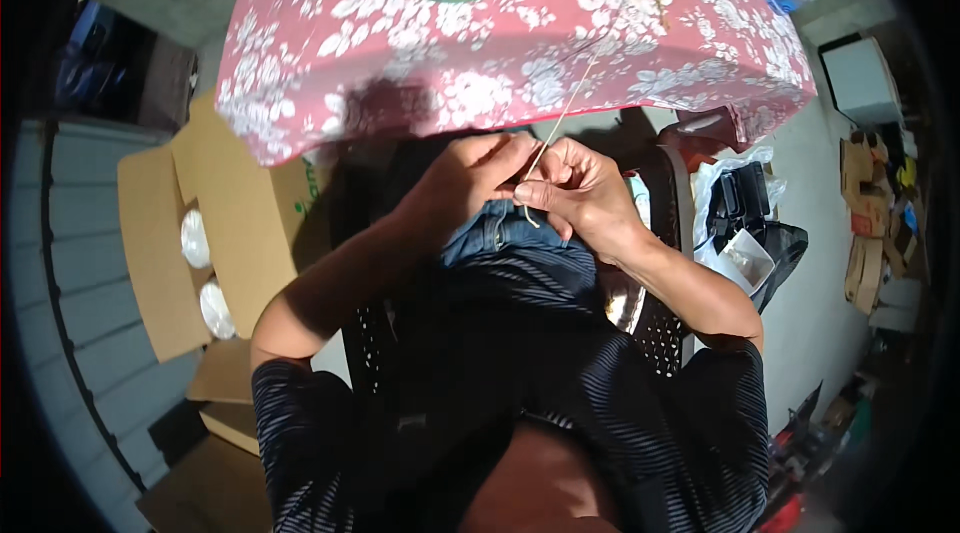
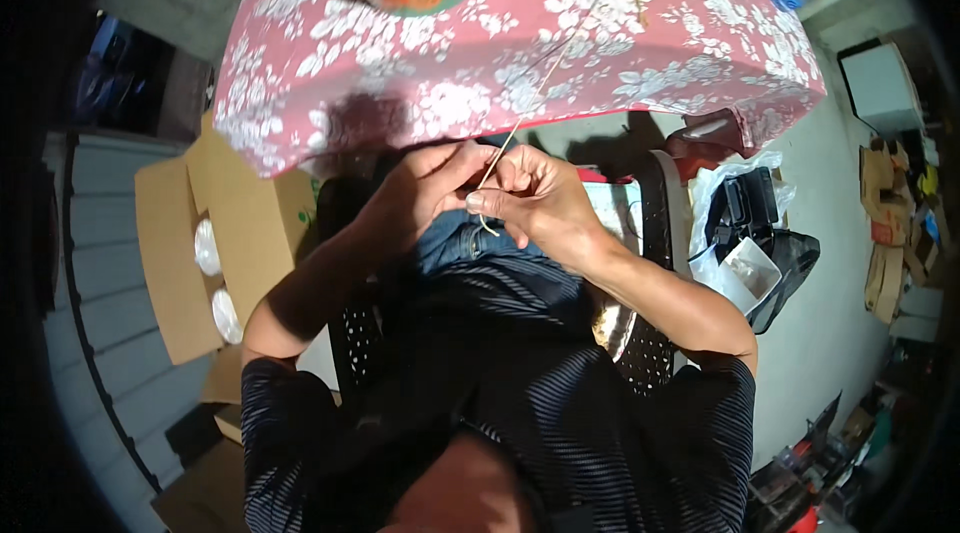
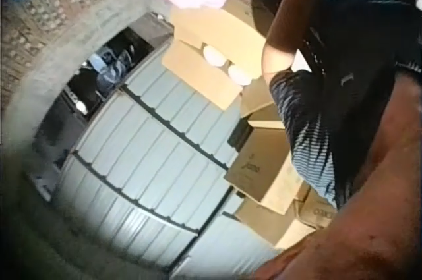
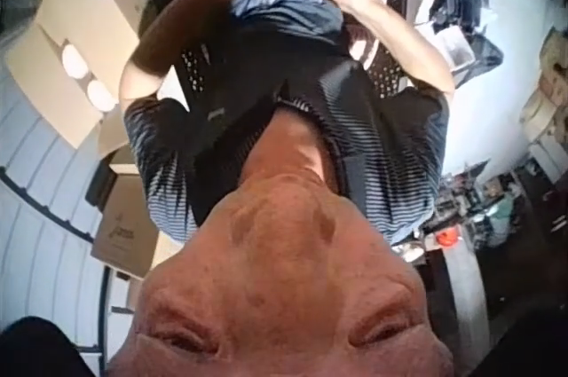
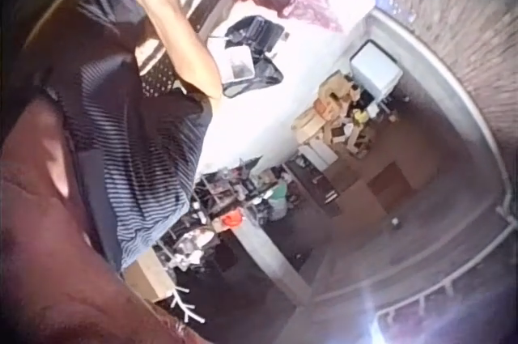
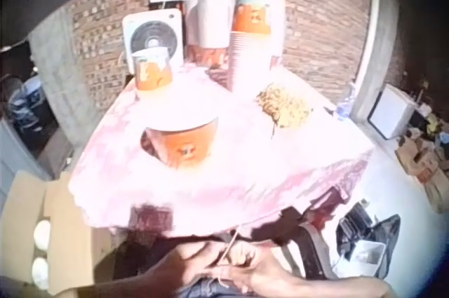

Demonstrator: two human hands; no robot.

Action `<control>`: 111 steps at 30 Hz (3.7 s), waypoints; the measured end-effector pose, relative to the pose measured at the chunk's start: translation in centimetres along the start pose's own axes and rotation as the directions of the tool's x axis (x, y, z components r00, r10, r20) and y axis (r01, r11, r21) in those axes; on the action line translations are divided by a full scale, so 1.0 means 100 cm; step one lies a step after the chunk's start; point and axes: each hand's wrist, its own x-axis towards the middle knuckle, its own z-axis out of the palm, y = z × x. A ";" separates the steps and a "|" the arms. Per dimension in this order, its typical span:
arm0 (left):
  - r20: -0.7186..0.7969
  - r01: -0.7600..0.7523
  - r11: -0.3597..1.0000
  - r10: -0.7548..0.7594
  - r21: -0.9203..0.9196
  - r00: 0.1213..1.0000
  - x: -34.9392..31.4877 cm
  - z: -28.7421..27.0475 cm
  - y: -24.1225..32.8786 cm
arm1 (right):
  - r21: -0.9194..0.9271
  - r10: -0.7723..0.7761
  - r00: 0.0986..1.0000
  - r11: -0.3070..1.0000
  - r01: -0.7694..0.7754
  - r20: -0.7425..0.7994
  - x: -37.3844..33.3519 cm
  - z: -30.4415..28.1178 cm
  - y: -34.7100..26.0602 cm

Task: Threading string through paper cups and organizing them on a table.

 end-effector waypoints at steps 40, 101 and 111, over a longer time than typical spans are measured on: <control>0.043 -0.028 0.982 0.021 0.187 0.999 -0.065 -0.048 -0.008 | -0.826 -0.133 0.942 0.453 0.335 0.309 -0.016 0.015 -0.024; 0.110 -0.500 0.544 0.595 0.674 0.796 -0.110 -0.028 0.010 | -0.464 -0.361 0.888 0.759 0.457 0.284 -0.029 0.025 -0.033; -0.135 -0.373 0.701 0.554 0.608 0.822 -0.118 0.013 -0.001 | -0.667 -0.550 0.781 0.465 0.582 0.298 -0.066 0.037 -0.035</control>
